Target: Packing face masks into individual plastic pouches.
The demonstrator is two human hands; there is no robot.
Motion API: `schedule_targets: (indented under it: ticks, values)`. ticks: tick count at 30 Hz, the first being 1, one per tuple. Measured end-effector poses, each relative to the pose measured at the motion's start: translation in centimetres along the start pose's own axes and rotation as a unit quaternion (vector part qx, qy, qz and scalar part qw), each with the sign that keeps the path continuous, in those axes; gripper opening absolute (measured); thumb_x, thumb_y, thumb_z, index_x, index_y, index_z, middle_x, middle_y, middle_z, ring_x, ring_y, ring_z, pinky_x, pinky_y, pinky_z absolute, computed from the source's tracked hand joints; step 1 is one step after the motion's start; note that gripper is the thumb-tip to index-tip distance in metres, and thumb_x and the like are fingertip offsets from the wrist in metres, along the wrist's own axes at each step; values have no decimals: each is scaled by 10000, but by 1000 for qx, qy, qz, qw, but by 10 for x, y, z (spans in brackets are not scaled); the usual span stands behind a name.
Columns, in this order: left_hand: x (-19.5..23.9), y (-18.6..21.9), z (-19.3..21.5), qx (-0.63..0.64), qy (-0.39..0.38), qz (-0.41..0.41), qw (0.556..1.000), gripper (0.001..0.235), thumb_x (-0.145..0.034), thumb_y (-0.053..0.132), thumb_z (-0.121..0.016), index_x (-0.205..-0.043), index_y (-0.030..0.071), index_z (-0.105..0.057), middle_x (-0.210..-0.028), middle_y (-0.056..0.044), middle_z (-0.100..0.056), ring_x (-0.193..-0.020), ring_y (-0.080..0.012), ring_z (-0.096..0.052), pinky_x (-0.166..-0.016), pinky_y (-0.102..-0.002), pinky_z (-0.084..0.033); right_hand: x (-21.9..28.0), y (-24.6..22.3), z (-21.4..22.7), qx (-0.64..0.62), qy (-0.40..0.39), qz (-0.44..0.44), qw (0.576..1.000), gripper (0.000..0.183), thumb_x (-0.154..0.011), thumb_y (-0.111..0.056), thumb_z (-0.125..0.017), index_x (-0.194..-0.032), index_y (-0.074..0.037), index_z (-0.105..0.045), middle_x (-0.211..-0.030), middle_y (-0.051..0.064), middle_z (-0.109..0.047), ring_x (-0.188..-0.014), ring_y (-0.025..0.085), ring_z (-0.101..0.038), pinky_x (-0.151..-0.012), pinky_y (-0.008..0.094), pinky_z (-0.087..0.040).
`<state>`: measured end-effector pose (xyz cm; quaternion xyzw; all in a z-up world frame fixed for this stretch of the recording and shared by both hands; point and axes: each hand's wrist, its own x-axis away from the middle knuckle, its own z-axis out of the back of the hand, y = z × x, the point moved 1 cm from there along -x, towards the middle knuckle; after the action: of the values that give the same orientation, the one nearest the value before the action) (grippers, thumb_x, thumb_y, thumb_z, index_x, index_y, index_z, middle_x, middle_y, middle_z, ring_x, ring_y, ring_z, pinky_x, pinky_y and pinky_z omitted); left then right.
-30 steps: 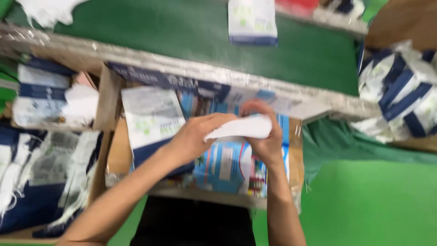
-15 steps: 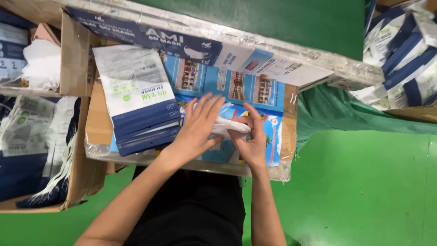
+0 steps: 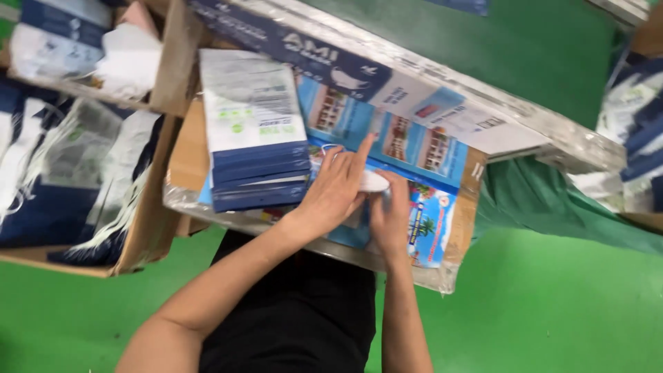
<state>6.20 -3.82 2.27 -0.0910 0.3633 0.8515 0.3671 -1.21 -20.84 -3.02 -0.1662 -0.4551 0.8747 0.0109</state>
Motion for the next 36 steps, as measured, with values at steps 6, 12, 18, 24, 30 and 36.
schedule_targets:
  ticks: [6,12,18,24,30,36]
  values:
    - [35,-55,90,-105,86,-2,991,353,-823,55,-731,-1169,52,-661,-1095,-116,-643,-1073,-328,-606,-937,-445,-479,-24,-29,30,-578,94,-149,797,325,-947,-110,-653,-1251,-5,-608,-1160,121,-722,-1075,243,-713,-965,414,-583]
    - [39,-107,95,-158,-41,41,986,146,-861,85,-681,-1002,47,-683,-1032,-86,-671,-1023,-302,-646,-833,-415,-555,-39,-14,-22,-475,16,-149,867,235,-994,-69,-690,-1219,-11,-659,-1112,79,-699,-993,148,-669,-876,311,-560]
    - [36,-125,87,-111,-164,36,980,231,-894,96,-594,-1106,62,-679,-1085,-142,-680,-1040,-333,-671,-865,-435,-564,-43,-53,-99,-258,7,-154,954,288,-903,-110,-757,-1171,-14,-713,-1126,45,-722,-1038,125,-658,-932,290,-552]
    - [34,-129,88,-130,-193,-68,970,373,-803,226,-660,-1161,132,-709,-1201,-87,-708,-1120,-321,-670,-967,-423,-533,-46,-73,-119,-386,-6,-150,910,308,-977,-177,-745,-1226,2,-711,-1106,55,-724,-1014,111,-648,-894,279,-552]
    - [29,-40,103,-160,-4,-65,985,366,-909,231,-767,-1212,38,-697,-1114,-141,-668,-1061,-342,-649,-862,-405,-521,-46,-92,-78,-398,78,-127,905,474,-900,-247,-797,-1278,-74,-569,-1011,1,-676,-957,81,-637,-851,247,-534]
    - [36,-29,87,-181,98,-63,977,179,-999,29,-708,-1143,-43,-629,-1035,-185,-623,-953,-347,-604,-819,-417,-485,-35,-90,-31,-192,54,7,980,205,-876,-194,-807,-975,-48,-702,-991,38,-670,-940,154,-670,-860,291,-544]
